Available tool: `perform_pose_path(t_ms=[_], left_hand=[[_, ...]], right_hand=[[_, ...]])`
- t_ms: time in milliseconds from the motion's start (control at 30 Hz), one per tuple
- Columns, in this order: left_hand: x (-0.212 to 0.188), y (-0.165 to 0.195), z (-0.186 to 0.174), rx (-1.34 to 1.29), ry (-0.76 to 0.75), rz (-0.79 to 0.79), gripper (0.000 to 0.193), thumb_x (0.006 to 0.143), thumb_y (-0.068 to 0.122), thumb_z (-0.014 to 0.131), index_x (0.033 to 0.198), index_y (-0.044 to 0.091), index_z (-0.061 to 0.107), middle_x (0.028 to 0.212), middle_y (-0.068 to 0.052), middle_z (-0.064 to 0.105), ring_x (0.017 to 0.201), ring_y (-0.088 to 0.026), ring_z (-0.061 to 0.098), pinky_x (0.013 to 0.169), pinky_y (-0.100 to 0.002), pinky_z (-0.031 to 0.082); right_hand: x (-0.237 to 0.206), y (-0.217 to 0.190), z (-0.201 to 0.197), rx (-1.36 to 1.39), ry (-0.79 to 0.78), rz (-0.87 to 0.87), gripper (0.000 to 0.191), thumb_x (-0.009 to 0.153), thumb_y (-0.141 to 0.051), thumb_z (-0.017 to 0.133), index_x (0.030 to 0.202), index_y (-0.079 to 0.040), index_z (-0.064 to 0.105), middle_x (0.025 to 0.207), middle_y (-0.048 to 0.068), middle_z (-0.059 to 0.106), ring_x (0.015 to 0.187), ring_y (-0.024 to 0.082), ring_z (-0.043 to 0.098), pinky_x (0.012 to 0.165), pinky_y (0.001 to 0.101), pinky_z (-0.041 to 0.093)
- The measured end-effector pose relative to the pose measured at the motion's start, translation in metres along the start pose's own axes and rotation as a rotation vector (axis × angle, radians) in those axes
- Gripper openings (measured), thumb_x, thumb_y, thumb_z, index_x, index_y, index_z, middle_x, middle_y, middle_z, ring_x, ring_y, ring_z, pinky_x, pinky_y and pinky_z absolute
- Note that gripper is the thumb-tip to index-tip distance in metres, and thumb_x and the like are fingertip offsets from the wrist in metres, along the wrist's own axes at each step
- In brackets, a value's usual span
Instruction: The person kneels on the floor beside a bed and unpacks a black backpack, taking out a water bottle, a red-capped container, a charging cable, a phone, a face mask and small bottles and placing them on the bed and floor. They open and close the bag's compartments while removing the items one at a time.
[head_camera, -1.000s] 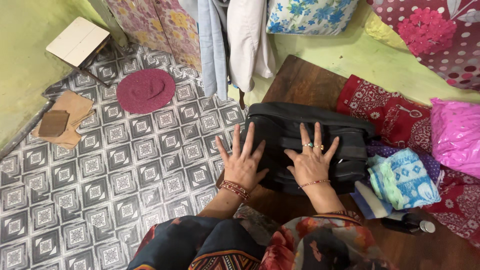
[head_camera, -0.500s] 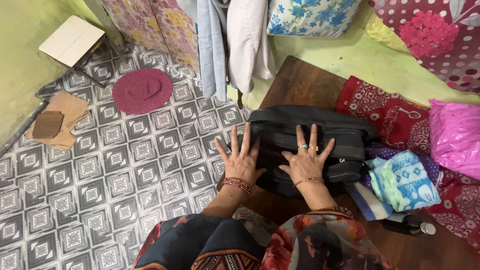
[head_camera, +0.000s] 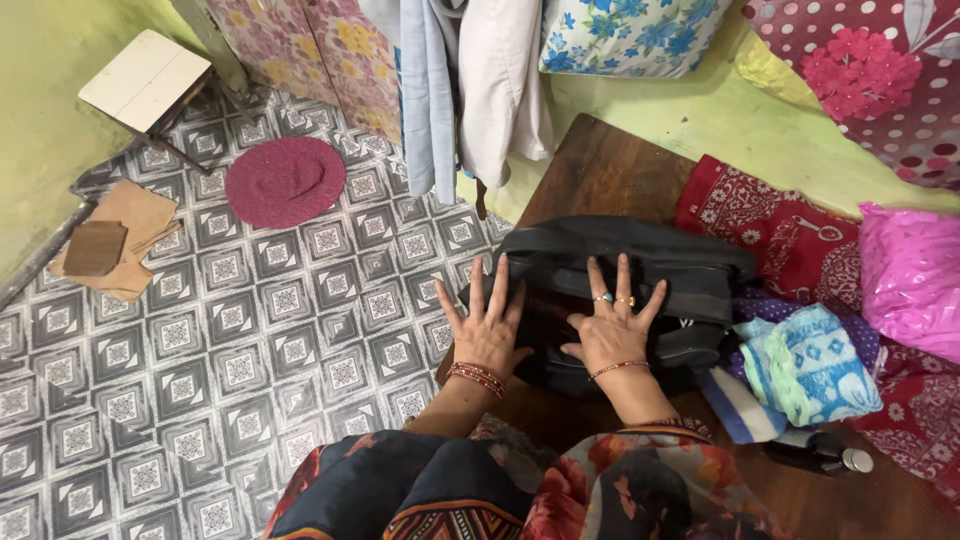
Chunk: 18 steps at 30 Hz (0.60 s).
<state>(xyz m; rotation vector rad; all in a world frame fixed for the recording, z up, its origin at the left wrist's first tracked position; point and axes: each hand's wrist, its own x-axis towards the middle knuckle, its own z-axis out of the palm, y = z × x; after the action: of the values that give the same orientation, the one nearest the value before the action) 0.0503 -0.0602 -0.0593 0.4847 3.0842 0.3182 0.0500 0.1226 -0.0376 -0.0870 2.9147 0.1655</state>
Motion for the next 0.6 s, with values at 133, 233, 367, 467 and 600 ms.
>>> perform_pose_path(t_ms=[133, 233, 367, 467, 600], left_hand=[[-0.005, 0.000, 0.002, 0.014, 0.012, 0.012, 0.103, 0.062, 0.052, 0.088, 0.151, 0.024, 0.046, 0.169, -0.007, 0.003, 0.155, -0.037, 0.002, 0.112, -0.083, 0.003], [-0.006, -0.001, 0.003, 0.016, 0.018, 0.009, 0.104, 0.061, 0.052, 0.088, 0.152, 0.024, 0.045, 0.169, -0.007, 0.004, 0.155, -0.037, 0.003, 0.112, -0.083, 0.003], [-0.006, 0.000, 0.003, 0.009, 0.018, 0.009, 0.103, 0.062, 0.051, 0.088, 0.152, 0.024, 0.045, 0.169, -0.007, 0.004, 0.156, -0.037, 0.003, 0.112, -0.083, 0.004], [-0.005, 0.000, 0.003, 0.005, -0.001, -0.003, 0.103, 0.062, 0.051, 0.088, 0.152, 0.026, 0.045, 0.169, -0.008, 0.002, 0.155, -0.038, 0.001, 0.111, -0.083, 0.004], [-0.002, 0.003, 0.002, -0.004, 0.021, -0.015, 0.101, 0.062, 0.052, 0.088, 0.151, 0.027, 0.047, 0.169, -0.007, 0.001, 0.155, -0.039, -0.001, 0.111, -0.084, 0.004]], right_hand=[[-0.006, -0.010, -0.008, -0.037, -0.041, -0.036, 0.025, 0.067, -0.042, 0.088, 0.088, -0.029, 0.082, 0.171, 0.004, 0.011, 0.157, 0.041, -0.009, 0.111, 0.0806, -0.004], [-0.008, -0.015, -0.011, -0.076, -0.049, -0.065, 0.023, 0.068, -0.040, 0.088, 0.086, -0.027, 0.081, 0.172, 0.005, 0.012, 0.157, 0.039, -0.004, 0.111, 0.0801, -0.004], [-0.012, -0.009, -0.010, -0.038, 0.018, -0.073, 0.016, 0.070, -0.035, 0.087, 0.082, -0.027, 0.082, 0.170, 0.003, 0.019, 0.158, 0.037, 0.004, 0.114, 0.0789, -0.002], [-0.015, -0.003, -0.007, 0.056, 0.122, -0.074, 0.014, 0.071, -0.034, 0.086, 0.079, -0.024, 0.082, 0.167, 0.004, 0.024, 0.157, 0.037, 0.007, 0.114, 0.0788, -0.002], [-0.024, 0.010, -0.009, 0.217, 0.336, -0.046, 0.016, 0.070, -0.032, 0.086, 0.079, -0.020, 0.083, 0.162, 0.008, 0.030, 0.154, 0.039, 0.011, 0.115, 0.0779, 0.002]])
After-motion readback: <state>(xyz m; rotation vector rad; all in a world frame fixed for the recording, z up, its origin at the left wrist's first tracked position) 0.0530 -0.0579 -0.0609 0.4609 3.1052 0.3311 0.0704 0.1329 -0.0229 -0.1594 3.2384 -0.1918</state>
